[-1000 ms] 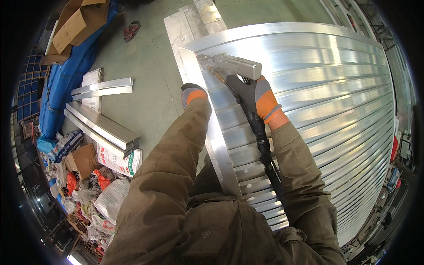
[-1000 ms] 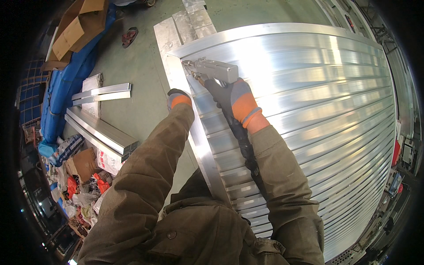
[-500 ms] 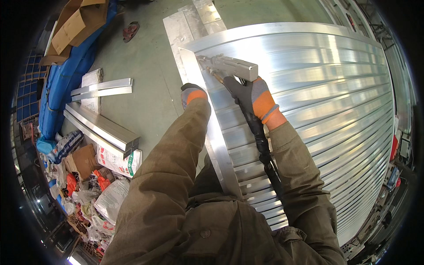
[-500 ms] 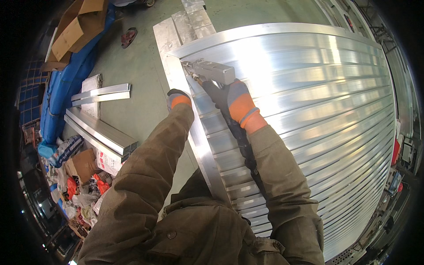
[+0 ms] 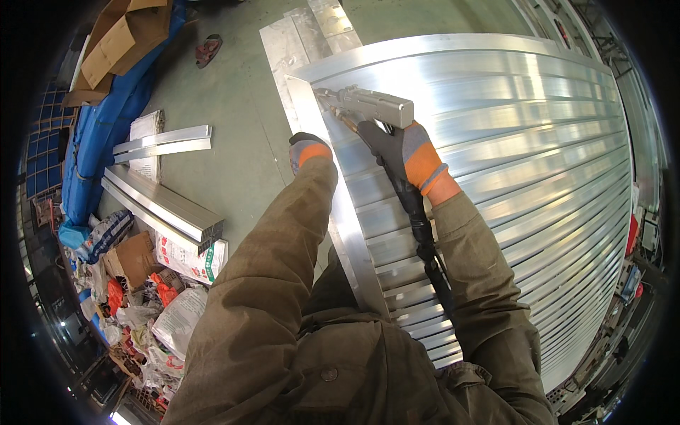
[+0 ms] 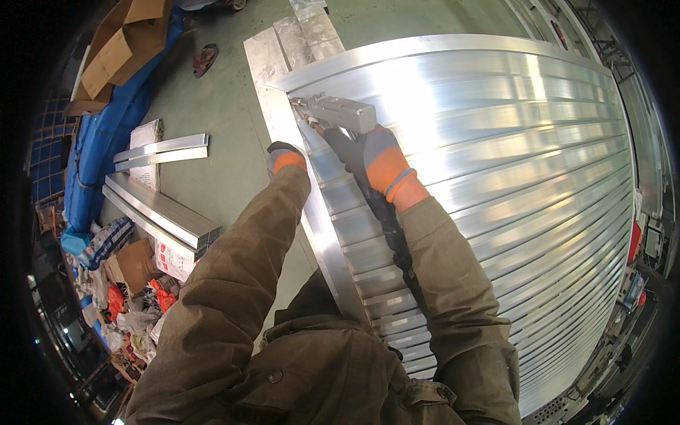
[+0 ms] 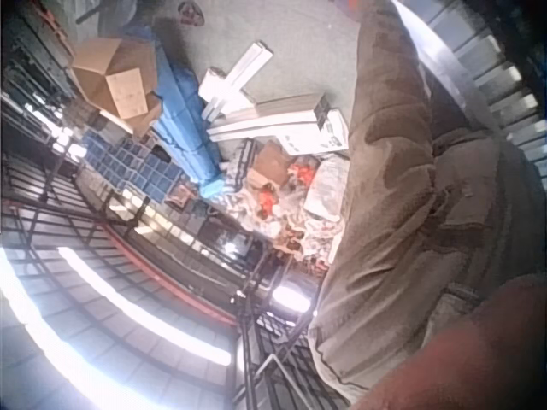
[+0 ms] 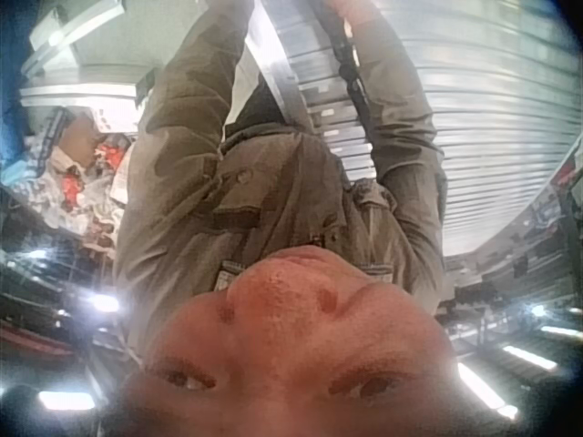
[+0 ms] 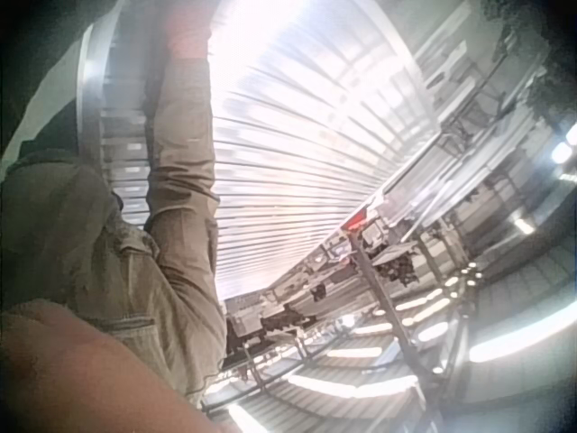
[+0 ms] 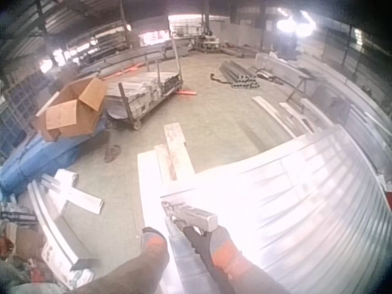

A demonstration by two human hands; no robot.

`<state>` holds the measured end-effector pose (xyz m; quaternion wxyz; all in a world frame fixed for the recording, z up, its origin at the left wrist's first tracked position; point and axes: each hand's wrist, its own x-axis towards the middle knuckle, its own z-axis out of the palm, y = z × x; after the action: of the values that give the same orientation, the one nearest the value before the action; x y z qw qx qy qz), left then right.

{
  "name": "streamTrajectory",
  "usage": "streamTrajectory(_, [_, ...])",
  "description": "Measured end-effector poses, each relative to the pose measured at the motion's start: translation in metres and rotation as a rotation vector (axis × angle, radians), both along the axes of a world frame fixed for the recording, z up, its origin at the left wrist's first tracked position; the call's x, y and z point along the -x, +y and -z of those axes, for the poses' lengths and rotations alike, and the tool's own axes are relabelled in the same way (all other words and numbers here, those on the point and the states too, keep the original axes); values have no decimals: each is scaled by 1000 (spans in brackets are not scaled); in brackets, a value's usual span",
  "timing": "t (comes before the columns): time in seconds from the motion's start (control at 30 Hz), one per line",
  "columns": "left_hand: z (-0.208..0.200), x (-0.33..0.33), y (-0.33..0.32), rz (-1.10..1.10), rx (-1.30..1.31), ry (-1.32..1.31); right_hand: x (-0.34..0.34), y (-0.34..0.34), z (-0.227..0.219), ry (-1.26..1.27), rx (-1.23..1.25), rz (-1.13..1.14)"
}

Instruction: The person welds a metal frame using a handheld welding torch. They position the torch along the seams of a large corrugated metal panel, creating bright sparks as they move steadily along the joint. The person repositions the panel and continues welding along different edges.

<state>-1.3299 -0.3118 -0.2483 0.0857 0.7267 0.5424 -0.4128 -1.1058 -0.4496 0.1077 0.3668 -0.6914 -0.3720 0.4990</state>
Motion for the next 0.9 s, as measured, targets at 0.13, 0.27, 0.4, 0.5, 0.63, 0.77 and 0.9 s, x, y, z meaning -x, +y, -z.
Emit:
streamTrajectory(0.13, [4,2,0,-3,-1,7,-1,0,1,-7,38,-18])
streamTrajectory(0.27, [8,11,5,-7,-10,23,-2,1,4,-33,19,-34])
streamTrajectory(0.4, [-1,14,10,1,-15,50,-4,1,5,-44,-12,-40])
streamTrajectory(0.5, [-21,-1,2,-22,39,42,-6,1,4,-22,36,-45])
streamTrajectory(0.63, [-53,-18,-5,-48,103,28,-8,2,3,-19,20,-50])
streamTrajectory(0.77, [-68,-20,6,-145,193,37,-11,2,1,-58,-21,-87])
streamTrajectory(0.9, [-59,-15,14,-305,226,-84,-12,2,2,-35,-6,-79])
